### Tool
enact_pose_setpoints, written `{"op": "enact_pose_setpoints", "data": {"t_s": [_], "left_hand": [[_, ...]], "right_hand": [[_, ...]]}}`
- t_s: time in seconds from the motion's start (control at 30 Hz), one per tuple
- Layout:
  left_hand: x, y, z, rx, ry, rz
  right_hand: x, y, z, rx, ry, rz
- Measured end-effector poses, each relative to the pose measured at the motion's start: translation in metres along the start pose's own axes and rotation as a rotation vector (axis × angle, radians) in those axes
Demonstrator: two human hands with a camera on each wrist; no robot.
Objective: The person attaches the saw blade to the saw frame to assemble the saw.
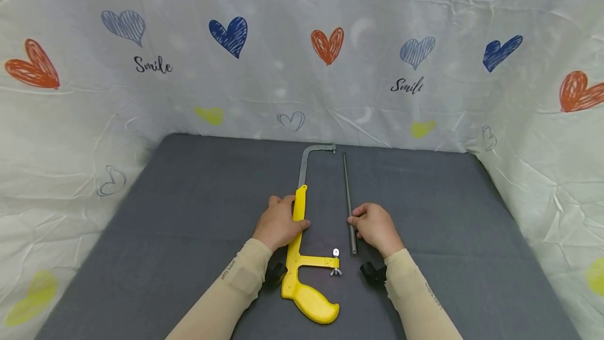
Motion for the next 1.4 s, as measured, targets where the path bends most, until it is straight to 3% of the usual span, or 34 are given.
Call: {"op": "enact_pose_setpoints", "data": {"t_s": [0.3,0.8,1.4], "left_hand": [[-0.001,0.001,0.0,-0.006,-0.016,-0.003],[0.0,0.004,-0.001,-0.007,-0.021,-0.003],[-0.001,0.004,-0.002,0.008,-0.028,-0.001]], "right_hand": [[-0.001,0.002,0.002,0.053,-0.002,0.064],[-0.001,0.011,0.008,0.135,-0.102,0.059],[0.0,0.016,0.007,0.151,-0.081,0.056]]}}
Point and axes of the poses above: each hand's wrist, its own x-axis towards the middle knuckle, its own y-axis out of the palm, z = x × y, the point moved 3 cm from there along x, towards the middle knuckle, and after that the axes turned 13 degrees about -z, right-handed, at the moved point
